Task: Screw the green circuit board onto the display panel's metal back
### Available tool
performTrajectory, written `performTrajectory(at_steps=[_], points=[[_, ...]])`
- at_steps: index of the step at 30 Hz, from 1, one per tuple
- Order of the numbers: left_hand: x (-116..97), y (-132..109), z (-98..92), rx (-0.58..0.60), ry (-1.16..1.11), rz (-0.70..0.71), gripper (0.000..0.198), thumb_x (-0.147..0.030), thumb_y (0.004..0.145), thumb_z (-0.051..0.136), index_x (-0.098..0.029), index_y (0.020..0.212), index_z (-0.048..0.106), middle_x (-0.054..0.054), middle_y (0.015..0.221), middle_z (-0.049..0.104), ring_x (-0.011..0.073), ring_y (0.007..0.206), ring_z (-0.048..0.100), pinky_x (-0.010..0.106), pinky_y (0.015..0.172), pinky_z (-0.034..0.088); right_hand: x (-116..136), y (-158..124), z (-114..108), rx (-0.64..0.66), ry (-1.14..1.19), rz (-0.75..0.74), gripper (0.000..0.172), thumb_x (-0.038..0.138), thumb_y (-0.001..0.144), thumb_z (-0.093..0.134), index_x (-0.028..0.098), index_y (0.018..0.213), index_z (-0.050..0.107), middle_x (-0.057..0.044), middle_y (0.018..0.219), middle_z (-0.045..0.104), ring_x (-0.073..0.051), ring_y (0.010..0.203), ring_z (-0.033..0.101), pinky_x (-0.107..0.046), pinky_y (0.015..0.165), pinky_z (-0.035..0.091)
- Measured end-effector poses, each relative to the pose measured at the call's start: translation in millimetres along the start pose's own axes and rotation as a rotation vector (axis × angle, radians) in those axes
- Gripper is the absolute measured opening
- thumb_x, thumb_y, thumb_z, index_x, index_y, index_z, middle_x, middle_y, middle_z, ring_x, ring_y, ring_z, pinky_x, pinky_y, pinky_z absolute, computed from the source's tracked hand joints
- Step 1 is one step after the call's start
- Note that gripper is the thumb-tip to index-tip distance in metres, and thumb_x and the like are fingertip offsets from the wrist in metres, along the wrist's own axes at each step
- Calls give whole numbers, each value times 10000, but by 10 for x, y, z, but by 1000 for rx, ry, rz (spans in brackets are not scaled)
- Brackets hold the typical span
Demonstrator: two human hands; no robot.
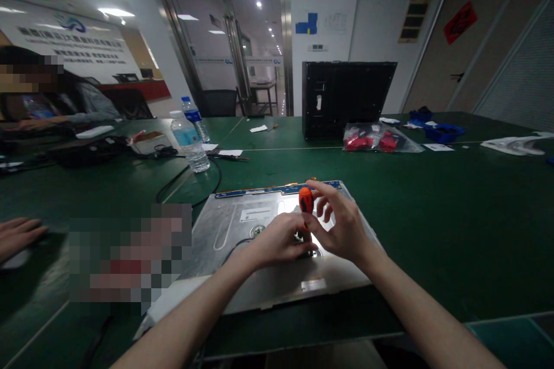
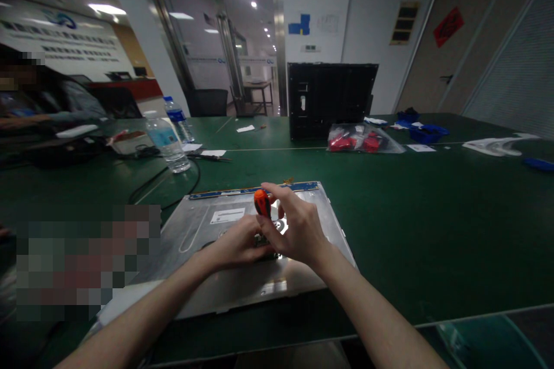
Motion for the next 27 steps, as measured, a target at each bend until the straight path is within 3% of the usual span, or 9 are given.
performTrajectory(at_steps=[4,11,16,27], points=[[15,10,20,5,41,30,116,-171,789,697,-129,687,660,36,731,674,145,646,599,236,606,437,-8,1,7,4,-12,-16,445,265,897,581,222,1319,448,-34,948,662,-103,595,549,-226,502,458],[-14,-16,6,46,56,29,89,-219,792,719,-148,832,684,48,841,707,184,778,640,268,717,478,1,13,1,-4,-50,6,433,225,888,543,191,1311,460,-3,797,633,-108,557,542,-232,509,470],[-61,-19,-4,109,74,76,89,-94,751,675,-146,822,686,60,868,706,195,823,636,280,760,474,10,15,-20,5,-68,28,465,189,856,510,192,1317,450,3,782,631,-105,536,536,-238,517,480],[-63,3,24,139,183,115,89,-74,702,622,-152,732,650,32,734,672,173,698,591,271,679,434,16,41,-21,-8,-42,41,377,331,899,590,211,1250,521,-2,819,621,-97,552,513,-222,498,448]])
Point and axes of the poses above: each hand's wrist, its own y-axis towards the middle knuckle, its own z-axis out of the palm, x = y × z, the point moved 1 cm from there along y, towards the middle knuckle
